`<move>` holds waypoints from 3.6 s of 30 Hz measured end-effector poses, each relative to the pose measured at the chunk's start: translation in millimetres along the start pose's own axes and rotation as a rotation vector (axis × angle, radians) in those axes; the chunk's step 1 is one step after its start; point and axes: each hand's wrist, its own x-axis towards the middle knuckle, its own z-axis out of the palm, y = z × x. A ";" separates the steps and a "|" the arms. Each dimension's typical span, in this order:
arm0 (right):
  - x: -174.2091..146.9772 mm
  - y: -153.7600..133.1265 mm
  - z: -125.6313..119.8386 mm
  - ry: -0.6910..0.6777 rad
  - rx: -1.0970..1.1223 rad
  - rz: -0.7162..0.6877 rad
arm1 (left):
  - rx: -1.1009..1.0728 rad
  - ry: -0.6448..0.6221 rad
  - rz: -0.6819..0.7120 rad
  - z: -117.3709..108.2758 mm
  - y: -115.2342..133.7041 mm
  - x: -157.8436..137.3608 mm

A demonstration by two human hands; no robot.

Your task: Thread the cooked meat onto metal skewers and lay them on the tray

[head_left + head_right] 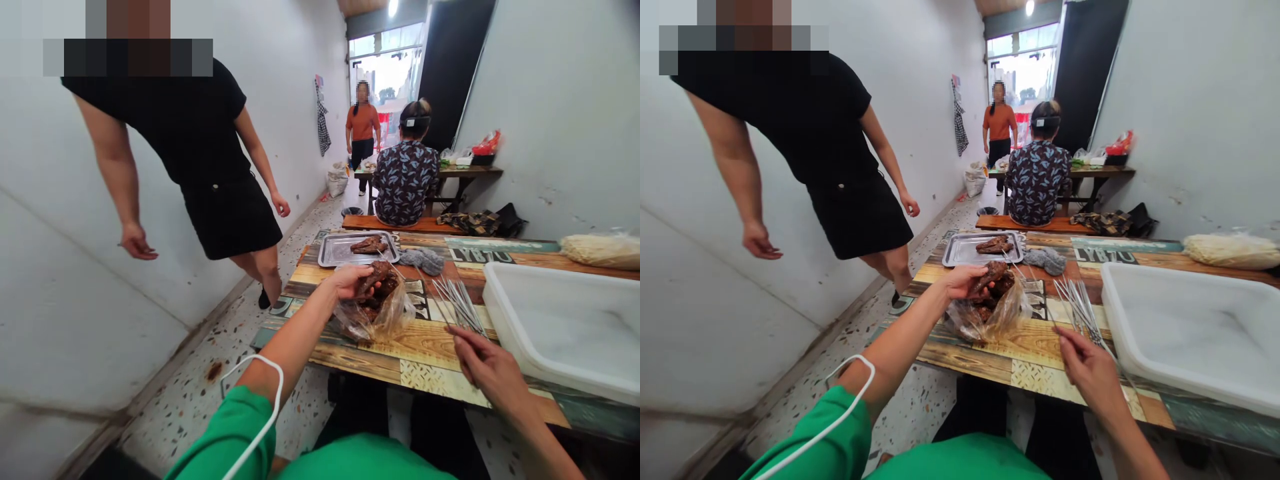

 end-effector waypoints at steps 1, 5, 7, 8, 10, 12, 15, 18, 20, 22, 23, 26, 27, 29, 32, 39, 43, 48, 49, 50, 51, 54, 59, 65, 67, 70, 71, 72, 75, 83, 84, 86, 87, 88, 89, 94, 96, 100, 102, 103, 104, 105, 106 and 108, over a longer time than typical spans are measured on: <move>-4.6 -4.3 3.8 -0.074 0.130 0.042 | -0.005 -0.010 0.004 0.3 -0.8 0.0; -16.6 -16.0 15.9 -0.261 0.445 0.166 | 0.003 -0.017 0.040 1.4 -3.5 0.9; -19.3 -18.4 18.9 -0.302 0.474 0.185 | 0.006 -0.024 0.056 1.4 -3.8 1.2; -20.1 -19.1 19.7 -0.315 0.486 0.193 | 0.007 -0.028 0.061 1.4 -3.7 1.1; -21.1 -20.0 21.1 -0.333 0.517 0.212 | 0.008 -0.032 0.068 1.8 -3.2 0.2; -21.2 -19.3 23.2 -0.339 0.559 0.231 | -0.003 -0.031 0.072 2.7 -2.6 -1.3; -20.3 -12.9 28.3 -0.324 0.617 0.239 | -0.020 -0.020 0.067 4.3 -2.0 -3.9; -19.1 -2.9 33.1 -0.317 0.619 0.229 | -0.019 -0.005 0.062 5.5 -1.7 -6.1; -19.0 -0.1 34.0 -0.325 0.610 0.227 | -0.014 0.001 0.064 6.2 -1.7 -6.9; -19.9 -3.3 32.3 -0.339 0.605 0.234 | -0.010 0.002 0.071 7.2 -2.0 -7.4; -20.6 -6.8 30.7 -0.343 0.600 0.242 | -0.009 0.000 0.073 7.9 -2.3 -7.5; -23.4 -19.5 24.9 -0.351 0.581 0.274 | -0.004 -0.011 0.069 10.3 -3.4 -8.2; -24.3 -22.9 23.3 -0.353 0.578 0.284 | 0.003 -0.012 0.061 10.9 -3.7 -8.6; -26.2 -27.1 20.9 -0.350 0.580 0.304 | 0.025 -0.012 0.043 11.5 -4.3 -9.3; -29.6 -27.4 17.5 -0.353 0.573 0.337 | 0.066 -0.002 0.042 10.5 -5.8 -9.0; -34.5 -1.0 1.9 -0.208 0.583 0.368 | 0.731 0.204 0.143 12.2 -21.3 -1.8; -33.1 19.8 2.7 -0.098 0.608 0.355 | 1.302 0.441 0.393 22.5 -30.9 -10.0; -31.3 30.6 14.9 0.052 0.614 0.350 | 1.182 0.519 0.751 29.3 -40.4 -34.1; -30.0 32.0 17.3 0.061 0.614 0.347 | 1.108 0.519 0.777 29.6 -42.7 -39.8; -28.2 33.4 19.4 0.064 0.611 0.344 | 1.049 0.525 0.796 30.0 -45.2 -45.6; -26.0 34.6 21.4 0.062 0.608 0.340 | 1.011 0.531 0.814 30.8 -48.2 -51.6; -19.0 36.3 26.8 0.028 0.601 0.317 | 1.010 0.506 0.887 36.3 -59.3 -68.4; -15.3 31.0 32.6 -0.013 0.622 0.259 | 1.029 0.359 0.935 51.7 -76.0 -82.3; -20.7 31.3 29.5 0.003 0.600 0.267 | 1.043 0.284 0.852 63.1 -82.0 -77.8; -22.3 32.7 27.9 0.004 0.602 0.279 | 1.050 0.269 0.842 66.0 -81.9 -76.2; -23.8 34.2 26.7 0.008 0.611 0.297 | 1.073 0.260 0.840 69.9 -81.2 -74.9; -23.8 34.7 26.7 0.007 0.611 0.299 | 1.081 0.255 0.840 70.8 -81.0 -74.6; -23.5 35.3 26.8 0.005 0.608 0.298 | 1.089 0.249 0.840 71.6 -80.8 -74.3; -22.1 37.5 27.6 -0.008 0.610 0.288 | 1.103 0.231 0.838 72.6 -80.5 -73.5; -20.9 43.2 28.8 -0.007 0.608 0.301 | 1.112 0.239 0.860 71.4 -80.4 -71.8; -20.9 43.6 28.6 -0.007 0.598 0.300 | 1.115 0.240 0.859 71.5 -80.3 -71.8; -20.9 43.9 28.3 -0.003 0.583 0.298 | 1.123 0.237 0.860 71.8 -79.9 -72.0; -20.8 43.8 28.1 -0.003 0.576 0.293 | 1.127 0.232 0.860 72.1 -79.7 -72.0; -20.7 43.6 28.0 -0.002 0.569 0.286 | 1.131 0.228 0.859 72.3 -79.7 -72.1; -20.6 43.4 27.9 0.001 0.562 0.282 | 1.135 0.223 0.858 72.5 -79.8 -72.1; -20.7 40.4 27.8 -0.002 0.551 0.300 | 1.146 0.212 0.865 72.3 -81.6 -71.1; -21.0 38.3 27.3 0.005 0.547 0.304 | 1.145 0.211 0.865 72.1 -81.9 -70.9; -19.7 36.5 25.5 0.002 0.531 0.309 | 1.157 0.205 0.864 72.4 -81.2 -71.6; -17.2 38.0 24.6 -0.019 0.519 0.302 | 1.169 0.203 0.862 72.5 -80.7 -72.2; -15.6 39.4 24.2 -0.029 0.512 0.293 | 1.174 0.203 0.860 72.5 -80.6 -72.5; -13.9 40.9 23.8 -0.044 0.507 0.283 | 1.179 0.203 0.859 72.4 -80.5 -72.7; -12.4 42.5 23.4 -0.060 0.504 0.275 | 1.183 0.201 0.858 72.4 -80.6 -73.0; -11.0 44.0 23.1 -0.071 0.505 0.270 | 1.187 0.199 0.858 72.3 -80.8 -73.2; -9.2 46.5 22.6 -0.088 0.511 0.275 | 1.195 0.197 0.860 72.3 -81.3 -73.6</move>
